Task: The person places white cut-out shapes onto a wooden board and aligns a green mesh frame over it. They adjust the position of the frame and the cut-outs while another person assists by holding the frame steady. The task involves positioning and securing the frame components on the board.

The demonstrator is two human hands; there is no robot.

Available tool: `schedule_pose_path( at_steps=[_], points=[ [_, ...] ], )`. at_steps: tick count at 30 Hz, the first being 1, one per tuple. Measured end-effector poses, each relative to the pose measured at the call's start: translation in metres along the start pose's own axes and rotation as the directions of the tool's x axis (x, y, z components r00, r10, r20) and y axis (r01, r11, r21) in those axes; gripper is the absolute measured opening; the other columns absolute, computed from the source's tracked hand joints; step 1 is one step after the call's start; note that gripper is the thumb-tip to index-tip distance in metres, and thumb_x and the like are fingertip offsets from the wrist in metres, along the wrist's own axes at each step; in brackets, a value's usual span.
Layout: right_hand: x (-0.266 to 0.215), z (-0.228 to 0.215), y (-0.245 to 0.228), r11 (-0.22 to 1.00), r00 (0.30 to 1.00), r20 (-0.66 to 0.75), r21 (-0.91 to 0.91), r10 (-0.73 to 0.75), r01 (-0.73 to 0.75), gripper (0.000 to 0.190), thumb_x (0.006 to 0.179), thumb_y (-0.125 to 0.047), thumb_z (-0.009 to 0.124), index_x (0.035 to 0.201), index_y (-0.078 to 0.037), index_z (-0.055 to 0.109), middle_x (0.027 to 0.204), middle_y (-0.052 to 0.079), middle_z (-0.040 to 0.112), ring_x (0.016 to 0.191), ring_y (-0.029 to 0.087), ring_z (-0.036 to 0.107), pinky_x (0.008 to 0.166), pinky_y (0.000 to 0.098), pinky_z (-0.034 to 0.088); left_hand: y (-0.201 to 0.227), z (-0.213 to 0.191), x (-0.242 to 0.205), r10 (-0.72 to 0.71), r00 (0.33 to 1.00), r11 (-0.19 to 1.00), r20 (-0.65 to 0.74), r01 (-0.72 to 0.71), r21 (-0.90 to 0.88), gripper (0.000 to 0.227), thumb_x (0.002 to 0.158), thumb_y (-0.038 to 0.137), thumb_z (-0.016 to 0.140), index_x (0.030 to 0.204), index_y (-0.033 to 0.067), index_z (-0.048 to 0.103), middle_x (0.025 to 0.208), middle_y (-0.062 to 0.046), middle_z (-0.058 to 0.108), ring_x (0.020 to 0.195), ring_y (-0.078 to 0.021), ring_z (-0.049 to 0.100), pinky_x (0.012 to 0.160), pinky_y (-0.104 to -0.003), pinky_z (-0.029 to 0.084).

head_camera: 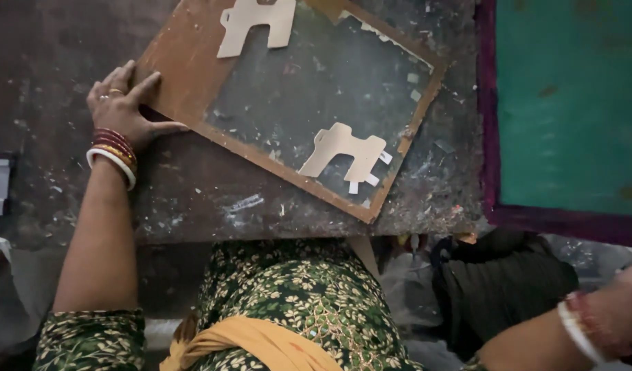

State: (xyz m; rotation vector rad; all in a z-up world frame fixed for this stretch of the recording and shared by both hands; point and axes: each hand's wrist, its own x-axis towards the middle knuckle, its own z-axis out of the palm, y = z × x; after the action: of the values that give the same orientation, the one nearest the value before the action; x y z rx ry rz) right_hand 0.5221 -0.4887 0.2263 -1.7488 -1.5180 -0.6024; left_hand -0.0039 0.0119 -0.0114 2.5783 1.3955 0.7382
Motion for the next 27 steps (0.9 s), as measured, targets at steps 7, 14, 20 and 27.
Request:
schedule_pose_path(
  at_steps=[7,14,20,27],
  points=[
    [0.001,0.073,-0.075,0.988,0.993,0.109,0.154,-0.037,0.020,0.043,0.102,-0.038,0.071,0.120,0.000,0.065,0.120,0.018,0.062,0.113,0.034,0.060,0.099,0.0468,0.049,0.004,-0.005,-0.001,-0.028,1.000,1.000,-0.004,0.028,-0.008,0.103,0.063,0.088,0.075,0.143,0.0240,0.066,0.168,-0.014,0.045,0.156,-0.0342,0.035,0.126,-0.058,0.015],
    [-0.007,0.145,-0.117,0.954,0.964,0.231,0.295,-0.133,0.061,0.048,0.089,-0.045,0.072,0.112,-0.003,0.071,0.109,0.014,0.068,0.101,0.030,0.066,0.090,0.0441,0.055,-0.004,0.001,-0.001,-0.002,1.000,1.000,-0.006,0.001,-0.027,0.106,0.063,0.089,0.076,0.145,0.0233,0.066,0.168,-0.016,0.045,0.156,-0.0353,0.035,0.126,-0.058,0.016],
    [-0.041,0.213,-0.127,0.942,0.900,0.368,0.314,-0.235,0.118,0.052,0.076,-0.041,0.085,0.115,-0.007,0.074,0.108,0.007,0.069,0.097,0.028,0.067,0.086,0.0419,0.055,0.000,-0.006,-0.002,-0.002,1.000,1.000,0.024,0.002,-0.019,0.107,0.065,0.088,0.074,0.147,0.0200,0.065,0.167,-0.015,0.044,0.158,-0.0361,0.035,0.128,-0.057,0.015],
    [-0.050,0.233,-0.125,0.944,0.876,0.404,0.295,-0.263,0.147,0.050,0.078,-0.038,0.085,0.118,-0.010,0.073,0.110,0.005,0.070,0.098,0.027,0.067,0.087,0.0414,0.055,0.006,-0.013,-0.002,-0.011,1.000,0.992,-0.002,0.010,-0.122,0.108,0.061,0.083,0.077,0.147,0.0187,0.064,0.170,-0.014,0.044,0.154,-0.0385,0.035,0.126,-0.057,0.019]
  ],
)
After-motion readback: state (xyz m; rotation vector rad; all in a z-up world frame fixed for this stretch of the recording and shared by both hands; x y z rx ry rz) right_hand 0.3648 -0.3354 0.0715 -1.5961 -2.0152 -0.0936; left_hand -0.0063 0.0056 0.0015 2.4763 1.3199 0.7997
